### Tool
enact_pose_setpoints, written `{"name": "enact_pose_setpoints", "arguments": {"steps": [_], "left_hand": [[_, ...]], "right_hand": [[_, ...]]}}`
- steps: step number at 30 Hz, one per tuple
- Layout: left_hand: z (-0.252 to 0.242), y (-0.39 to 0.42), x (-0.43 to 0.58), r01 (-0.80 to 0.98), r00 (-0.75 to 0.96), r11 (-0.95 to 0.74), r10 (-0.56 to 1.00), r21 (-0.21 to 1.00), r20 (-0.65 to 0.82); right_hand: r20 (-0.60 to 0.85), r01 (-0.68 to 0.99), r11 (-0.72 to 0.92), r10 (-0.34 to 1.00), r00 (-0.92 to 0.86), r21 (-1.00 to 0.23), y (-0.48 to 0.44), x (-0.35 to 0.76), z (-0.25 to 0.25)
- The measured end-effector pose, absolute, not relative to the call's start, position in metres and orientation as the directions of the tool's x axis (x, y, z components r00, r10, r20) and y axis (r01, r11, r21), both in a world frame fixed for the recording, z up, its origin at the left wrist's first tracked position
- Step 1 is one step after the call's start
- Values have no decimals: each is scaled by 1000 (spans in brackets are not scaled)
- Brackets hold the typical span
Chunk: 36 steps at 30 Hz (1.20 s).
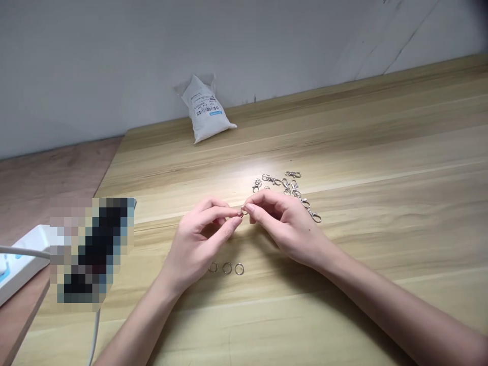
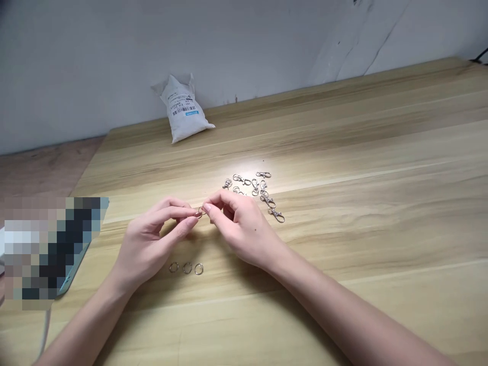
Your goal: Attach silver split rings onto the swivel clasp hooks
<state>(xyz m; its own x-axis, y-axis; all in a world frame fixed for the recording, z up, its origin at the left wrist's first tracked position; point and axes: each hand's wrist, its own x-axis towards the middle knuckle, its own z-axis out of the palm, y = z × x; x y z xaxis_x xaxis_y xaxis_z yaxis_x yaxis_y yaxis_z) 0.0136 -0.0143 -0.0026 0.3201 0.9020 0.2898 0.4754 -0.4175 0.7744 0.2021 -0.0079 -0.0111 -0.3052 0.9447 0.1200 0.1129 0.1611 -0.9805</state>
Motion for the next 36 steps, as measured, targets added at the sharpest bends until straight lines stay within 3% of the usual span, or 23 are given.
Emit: {"name": "enact_pose_setpoints", "arguments": {"steps": [13,24,30,36], "left_hand": [[-6,-17,16,498,383,-469,874,729,301],[-4,-19,23,489,316,-375,918,788,240],[-5,-22,23,458,273,-245,954,855,127],[-6,-21,22,432,259,-215,960,876,108]], "right_hand": [[117,-10,119,950,-289,-993,-11,197,-18],[234,234,263,962,-143,-936,-15,197,-20],[333,292,375,925,-182,-880,-17,195,-19],[358,322,415,907,-221,-851,-17,196,-20]]}}
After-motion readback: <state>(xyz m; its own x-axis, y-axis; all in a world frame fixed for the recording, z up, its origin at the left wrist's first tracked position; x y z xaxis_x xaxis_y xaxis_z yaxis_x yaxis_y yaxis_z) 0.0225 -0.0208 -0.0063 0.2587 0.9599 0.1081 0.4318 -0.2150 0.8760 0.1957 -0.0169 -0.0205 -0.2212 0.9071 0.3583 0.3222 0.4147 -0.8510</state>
